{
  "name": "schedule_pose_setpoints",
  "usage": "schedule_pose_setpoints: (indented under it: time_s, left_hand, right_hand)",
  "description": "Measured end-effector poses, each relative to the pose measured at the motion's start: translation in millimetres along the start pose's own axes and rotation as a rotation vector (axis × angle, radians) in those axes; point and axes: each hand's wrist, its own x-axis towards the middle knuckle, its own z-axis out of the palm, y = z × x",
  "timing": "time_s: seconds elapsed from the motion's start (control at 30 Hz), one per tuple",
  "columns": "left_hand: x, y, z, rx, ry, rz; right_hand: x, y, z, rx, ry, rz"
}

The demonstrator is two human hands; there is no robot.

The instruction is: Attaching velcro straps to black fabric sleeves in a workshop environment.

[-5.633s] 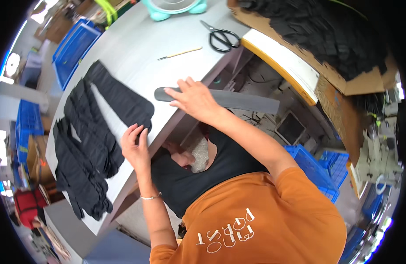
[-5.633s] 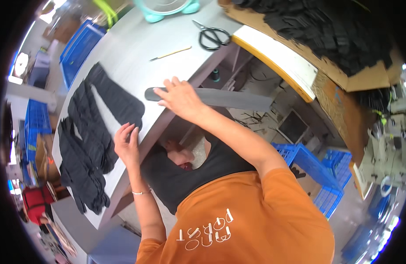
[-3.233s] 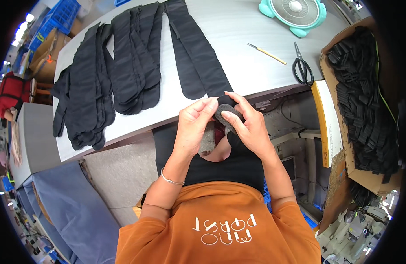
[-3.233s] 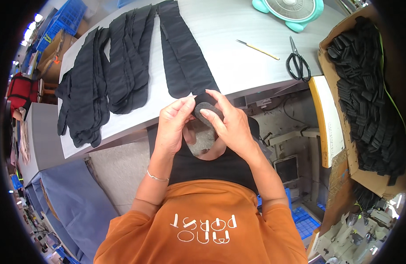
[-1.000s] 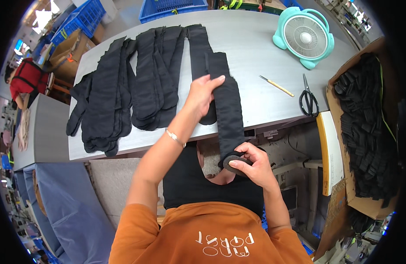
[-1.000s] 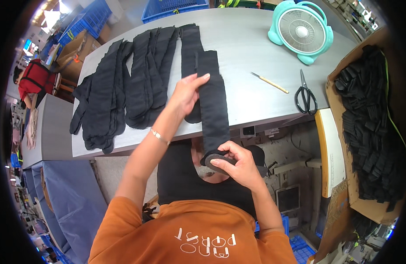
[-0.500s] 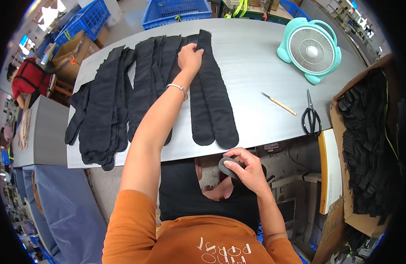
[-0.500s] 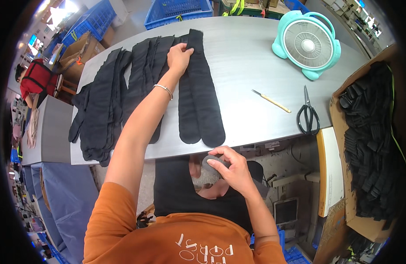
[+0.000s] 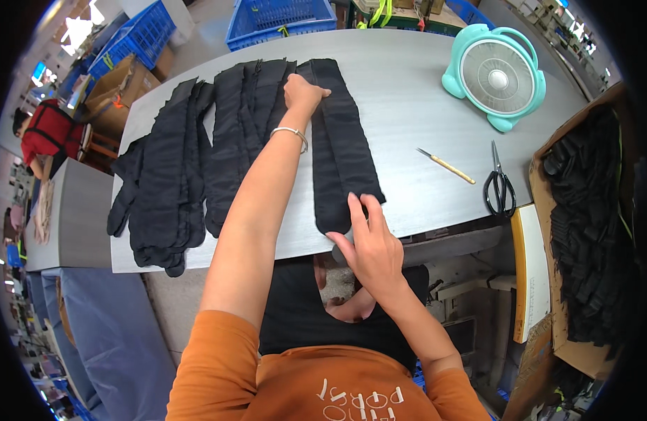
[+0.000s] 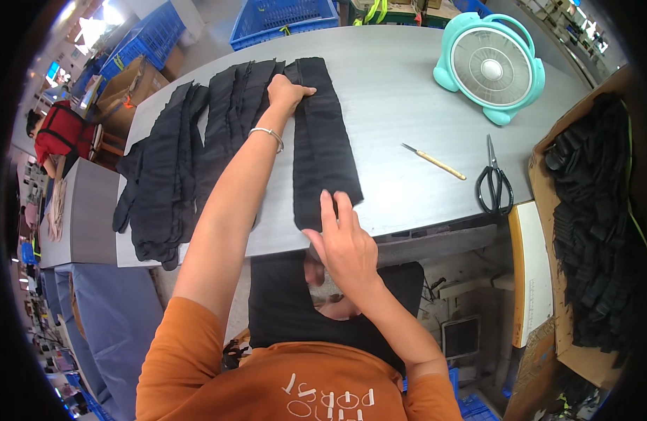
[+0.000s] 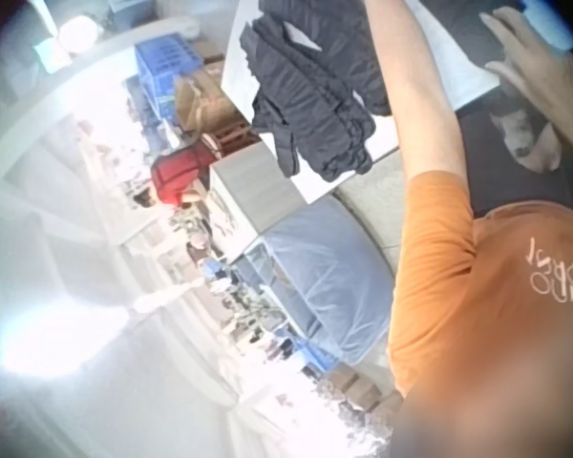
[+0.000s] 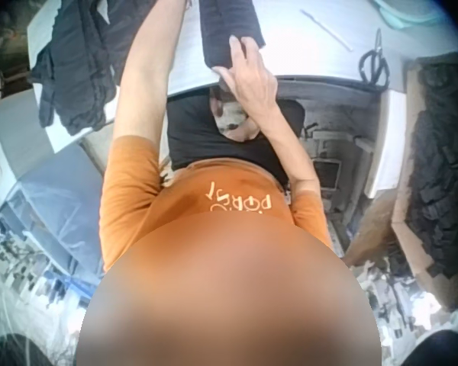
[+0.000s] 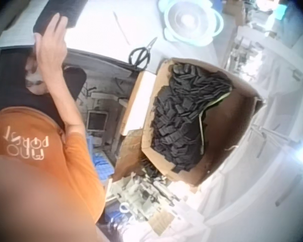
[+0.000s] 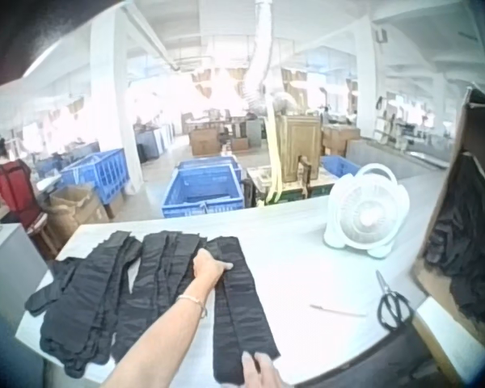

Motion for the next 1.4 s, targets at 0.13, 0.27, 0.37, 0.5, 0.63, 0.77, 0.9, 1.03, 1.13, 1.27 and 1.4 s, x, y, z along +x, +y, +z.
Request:
schedule_pose_setpoints:
  time_s: [0.13,0.27,0.37,0.5,0.63,0.77,0.9,1.03,1.13,1.27,1.4]
  left_hand:
    - [7.8,-4.3,-2.4,-0.05,-0.078,-0.116]
    - [-5.8,-2.2,6.2,-0.134,-0.044,-0.13]
    - [-1.2,-10.6,3.1,-0.255,-0.021,-0.117]
    - [-18.3,-5.4,1.5,-0.311,0.045,-0.134]
    - [-29.6,-6.0,-6.7,-0.431,0.057,-0.072]
    - [-31.7,0.0,-20.0,-0.435,0.2,0.003]
    - [-33.5,31.5,-46.6,-0.385,0.254,0.216]
    - [-35.3,63.5,-46.0,-0.235,0.304,0.403]
    - [-24.4,58.9,-14.2,-0.102,0.27,0.514]
    - [-40.3,34.3,40.8,-0.096,-0.195,0.537]
    - [-75.6,-11.1,74.8,0.411,-0.122,0.795]
  right_hand:
    - [14.1,-8.5,3.5,-0.118,-0.002,0.043]
    - [17.8,-12.0,-0.9,-0.234,0.042,0.062]
    - [6.5,-9.2,8.1,-0.294,-0.054,0.098]
    - [-13.6,9.5,5.5,-0.351,-0.121,0.261]
    - [-17.7,29.1,-3.1,-0.357,-0.064,0.274]
    - [-2.6,45.8,-9.9,-0.3,-0.15,0.238]
    - [7.9,46.9,-20.9,0.2,-0.11,0.259]
    - [20.7,34.6,-39.1,1.118,-0.364,0.797]
    - [19.3,36.6,-33.7,1.458,-0.256,0.99]
    - [-6.4,56.6,-22.2,1.179,-0.049,0.97]
    - [-24.1,65.6,-40.8,0.795,0.157,0.792]
